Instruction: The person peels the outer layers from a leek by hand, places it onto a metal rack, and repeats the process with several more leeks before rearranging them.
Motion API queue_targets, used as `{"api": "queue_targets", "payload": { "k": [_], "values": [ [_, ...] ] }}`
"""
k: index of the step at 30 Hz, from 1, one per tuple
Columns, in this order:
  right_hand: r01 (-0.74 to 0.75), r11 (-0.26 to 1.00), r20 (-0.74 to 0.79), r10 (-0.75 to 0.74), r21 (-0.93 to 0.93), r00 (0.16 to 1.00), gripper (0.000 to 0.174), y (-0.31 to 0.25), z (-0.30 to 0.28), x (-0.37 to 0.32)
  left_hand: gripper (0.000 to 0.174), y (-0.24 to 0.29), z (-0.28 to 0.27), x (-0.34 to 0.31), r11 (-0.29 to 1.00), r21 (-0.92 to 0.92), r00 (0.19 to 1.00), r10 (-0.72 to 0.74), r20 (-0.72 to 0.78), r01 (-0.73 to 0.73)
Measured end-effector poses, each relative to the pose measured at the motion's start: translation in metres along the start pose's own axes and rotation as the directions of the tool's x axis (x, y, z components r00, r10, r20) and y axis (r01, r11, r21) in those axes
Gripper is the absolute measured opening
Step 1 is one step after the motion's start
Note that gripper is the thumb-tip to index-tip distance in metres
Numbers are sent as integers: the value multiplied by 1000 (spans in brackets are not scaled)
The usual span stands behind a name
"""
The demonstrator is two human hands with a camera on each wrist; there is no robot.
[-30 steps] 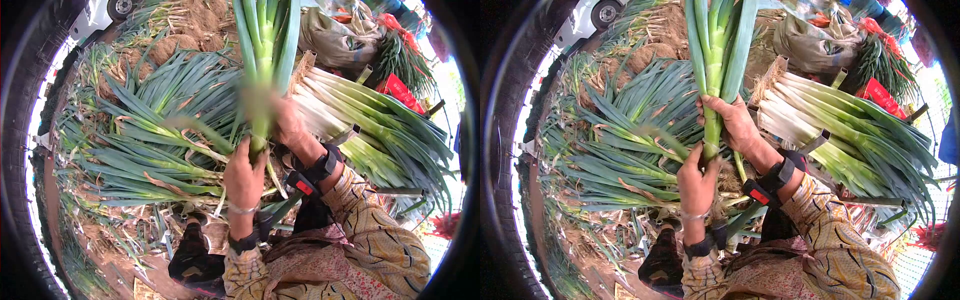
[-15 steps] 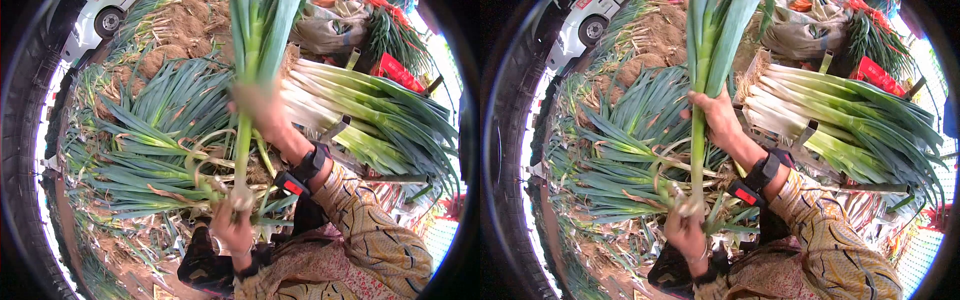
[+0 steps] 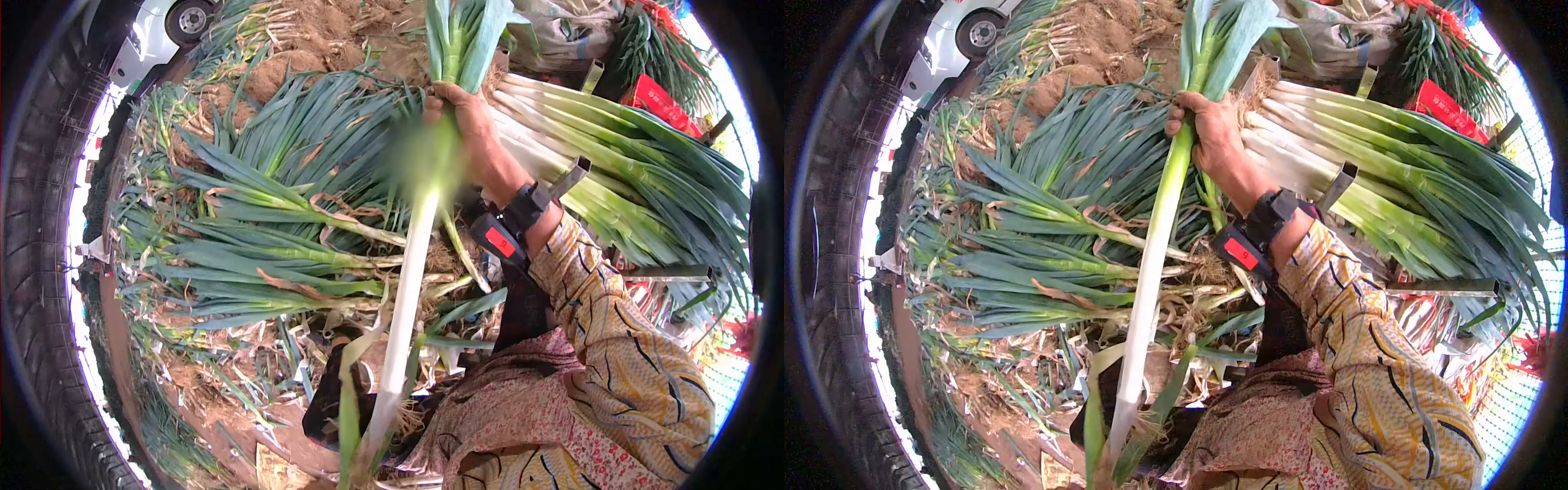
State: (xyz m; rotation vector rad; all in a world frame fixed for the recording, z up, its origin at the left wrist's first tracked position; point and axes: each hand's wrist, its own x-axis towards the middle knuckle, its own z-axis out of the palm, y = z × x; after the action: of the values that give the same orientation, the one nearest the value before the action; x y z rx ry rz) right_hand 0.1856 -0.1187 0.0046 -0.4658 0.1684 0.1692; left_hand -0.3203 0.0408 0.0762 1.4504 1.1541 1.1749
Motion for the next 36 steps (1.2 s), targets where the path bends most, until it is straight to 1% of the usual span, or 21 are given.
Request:
{"api": "queue_targets", "payload": {
  "k": [1, 3, 7, 8, 9, 10, 11, 13, 14, 15, 17, 19, 23, 24, 25, 26, 28, 29, 31, 34, 36],
  "values": [
    [5, 999, -25, -7, -52, 1000, 10, 1, 4, 4, 50, 19, -5, 5, 989, -130, 991, -81, -111, 66],
    [178, 953, 54, -170, -243, 984, 8, -11, -13, 43, 43, 23, 0, 28, 994, -86, 994, -65, 86, 72],
    [216, 969, 51, -212, -120, 976, 8, 12, 8, 21, 34, 18, 11, 51, 997, 2, 942, -71, 328, 74],
    [271, 959, 85, -264, -81, 961, 29, 18, 13, 14, 41, 12, 37, 66, 939, 341, 850, -152, 505, -35],
    [265, 947, 69, -257, -182, 964, 30, 24, 17, 9, 54, 6, 63, 82, 730, 600, 710, -229, 666, -328],
    [275, 918, 46, -274, -285, 961, 31, 25, 19, 4, 70, 0, 90, 97, 507, 608, 542, -292, 788, -611],
    [291, 872, 20, -308, -393, 951, 32, 19, 21, -1, 71, 15, 130, 70, 4, 478, 475, -101, 874, -878],
    [261, 820, 86, -253, -510, 964, 41, 8, 31, -20, 75, 1, 178, 48, 418, 403, 505, 167, 847, -814],
    [271, 854, 128, -240, -444, 962, 45, 14, 29, -22, 72, 3, 203, 29, 686, 354, 485, -2, 875, -636],
    [268, 888, 175, -217, -374, 960, 50, 22, 23, -21, 73, -9, 228, 12, 655, 438, 492, -116, 863, -616],
    [145, 922, 294, -35, -360, 955, 56, 24, 14, -19, 60, -51, 261, -10, 582, 313, 484, 161, 860, -751],
    [68, 982, 427, 15, -177, 904, 60, 17, 9, -11, 42, -91, 269, -12, 775, 259, 535, 120, 836, -577],
    [-182, 956, 536, 32, 229, 844, 52, 1, 22, -24, 37, -97, 248, -15, 934, 350, 319, -355, 879, 75],
    [-134, 983, 505, 54, 124, 861, 48, 2, 25, -27, 37, -108, 233, -15, 879, 399, 232, -459, 858, 262],
    [-89, 996, 470, 69, 20, 880, 44, 3, 28, -30, 41, -203, 214, 0, 941, 284, 433, -182, 883, -183],
    [-137, 988, 354, 151, -64, 923, 41, 9, 23, -24, 42, -200, 218, 2, 828, 180, 307, -11, 952, -531],
    [-147, 981, 340, 182, -127, 923, 40, 16, 24, -31, 40, -146, 258, 0, 837, 113, 213, 5, 977, -535],
    [-162, 973, 333, 208, -163, 919, 39, 21, 27, -38, 39, -82, 291, -7, 963, 180, 273, -122, 954, -199],
    [-208, 968, 345, 243, -137, 907, 42, 24, 35, -52, 29, -23, 335, -14, 993, -112, 479, 114, 870, -33],
    [-196, 964, 356, 249, -178, 901, 44, 28, 39, -57, 26, 5, 360, 0, 971, -26, 382, 117, 917, -236],
    [-182, 965, 368, 242, -189, 898, 45, 29, 37, -55, 25, 6, 360, 0, 969, -77, 385, 165, 908, -234]
  ]
}}
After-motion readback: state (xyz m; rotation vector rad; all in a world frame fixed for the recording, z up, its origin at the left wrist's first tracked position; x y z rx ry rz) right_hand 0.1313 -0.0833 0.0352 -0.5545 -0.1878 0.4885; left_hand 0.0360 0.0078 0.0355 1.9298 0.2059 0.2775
